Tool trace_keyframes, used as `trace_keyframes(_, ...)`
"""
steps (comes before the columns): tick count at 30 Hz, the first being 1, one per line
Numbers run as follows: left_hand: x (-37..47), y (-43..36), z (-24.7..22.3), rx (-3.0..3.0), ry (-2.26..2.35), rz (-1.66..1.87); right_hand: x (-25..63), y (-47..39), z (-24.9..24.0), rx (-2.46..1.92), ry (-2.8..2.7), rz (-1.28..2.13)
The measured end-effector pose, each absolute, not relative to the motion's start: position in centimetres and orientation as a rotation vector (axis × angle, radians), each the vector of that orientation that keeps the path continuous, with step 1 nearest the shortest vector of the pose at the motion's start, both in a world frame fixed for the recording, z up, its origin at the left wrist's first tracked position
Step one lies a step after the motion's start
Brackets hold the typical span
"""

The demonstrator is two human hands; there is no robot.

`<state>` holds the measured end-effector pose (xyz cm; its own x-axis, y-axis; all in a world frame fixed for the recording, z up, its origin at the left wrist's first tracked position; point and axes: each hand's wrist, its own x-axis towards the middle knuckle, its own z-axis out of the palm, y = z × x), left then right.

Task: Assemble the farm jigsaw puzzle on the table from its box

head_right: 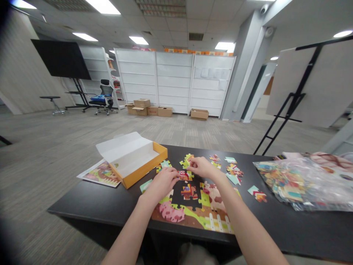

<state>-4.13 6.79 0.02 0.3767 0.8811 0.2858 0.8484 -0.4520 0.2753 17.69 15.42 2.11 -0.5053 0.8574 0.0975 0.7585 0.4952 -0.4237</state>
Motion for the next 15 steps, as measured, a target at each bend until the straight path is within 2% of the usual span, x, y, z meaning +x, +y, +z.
trace_keyframes(6,-4.2,6.7,0.3,2.551,1.616,0.555,19.2,15.5,3.9,-1.314,-2.105,0.664)
trace_keyframes(15,-3.8,7.6,0.4,2.526,1.583,0.518,26.1,12.5,7.9,-1.495,-1.69,0.486)
